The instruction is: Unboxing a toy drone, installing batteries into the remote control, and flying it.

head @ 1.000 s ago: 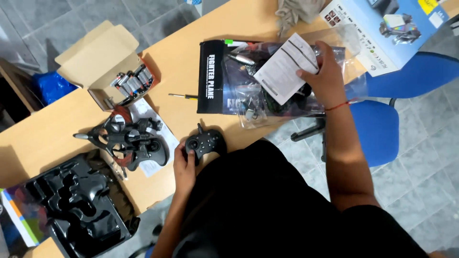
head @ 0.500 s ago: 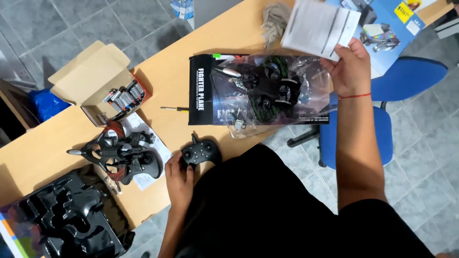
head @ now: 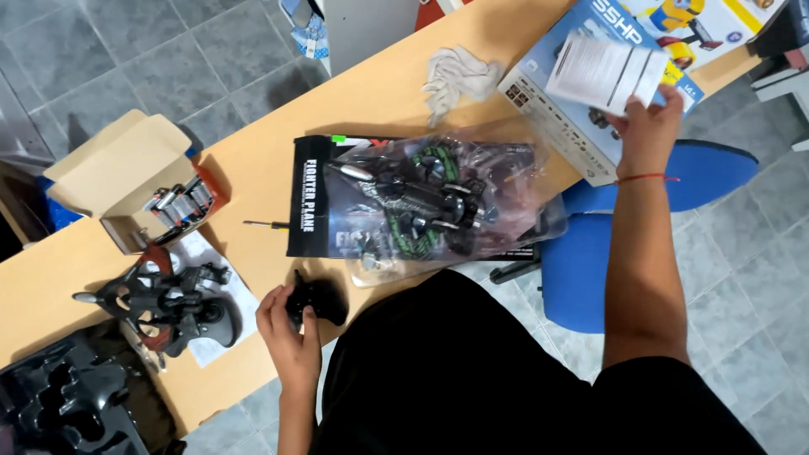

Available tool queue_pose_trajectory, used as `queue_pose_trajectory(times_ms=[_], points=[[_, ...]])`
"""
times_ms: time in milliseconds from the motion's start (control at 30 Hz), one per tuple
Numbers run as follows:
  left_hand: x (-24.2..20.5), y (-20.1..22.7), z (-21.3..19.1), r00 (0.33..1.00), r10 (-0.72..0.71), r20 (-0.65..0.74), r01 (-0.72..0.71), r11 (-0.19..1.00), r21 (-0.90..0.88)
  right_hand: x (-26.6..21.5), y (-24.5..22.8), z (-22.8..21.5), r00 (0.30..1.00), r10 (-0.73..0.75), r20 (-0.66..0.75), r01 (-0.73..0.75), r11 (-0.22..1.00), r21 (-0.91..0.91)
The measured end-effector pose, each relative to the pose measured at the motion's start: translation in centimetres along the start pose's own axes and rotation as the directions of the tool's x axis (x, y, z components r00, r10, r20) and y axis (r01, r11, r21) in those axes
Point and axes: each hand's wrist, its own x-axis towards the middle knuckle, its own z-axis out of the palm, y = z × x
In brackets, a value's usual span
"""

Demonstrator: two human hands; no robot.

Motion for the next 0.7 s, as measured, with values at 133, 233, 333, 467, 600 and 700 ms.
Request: queue_pose_trajectory(times_ms=[133,233,333,467,600,700], points=[[2.5,6.3,0.9,0.999,0.033,-0.031,-0.034,0.999,-0.024,-2.2,2.1,-3.7,0.764,-0.591,0.259,0.569,0.428,-0.703],[5.6,9.8,2.2,0.994,0.08,-0.08,-0.077,0.996,0.037,-7.3,-2.1,-2.3,0.6,-0.687,0.41,0.73,0.26,-0.632],[9.5,12.4,4.5,0.979,0.188,-0.082,-0.188,0.982,0.009,-10.2,-3.6,0.7,0.671,-0.516,0.532,0.721,0.62,-0.309],[13.1,11.8,8.8,0.986,0.169,-0.013,-0.165,0.973,0.159,-15.6,-7.2,5.4,0.435,-0.446,0.783,0.78,0.621,-0.079],[13.0,11.1,10.7,0.995,0.094,-0.037,-0.082,0.966,0.244,-18.3,-7.2,9.4,0.122,-0.484,0.867,0.937,0.343,0.059],[10.3,12.5,9.6,0.998,-0.034,-0.056,0.044,0.98,0.192,-18.9,-6.4,11.5,0.047,-0.509,0.86,0.972,0.221,0.077]])
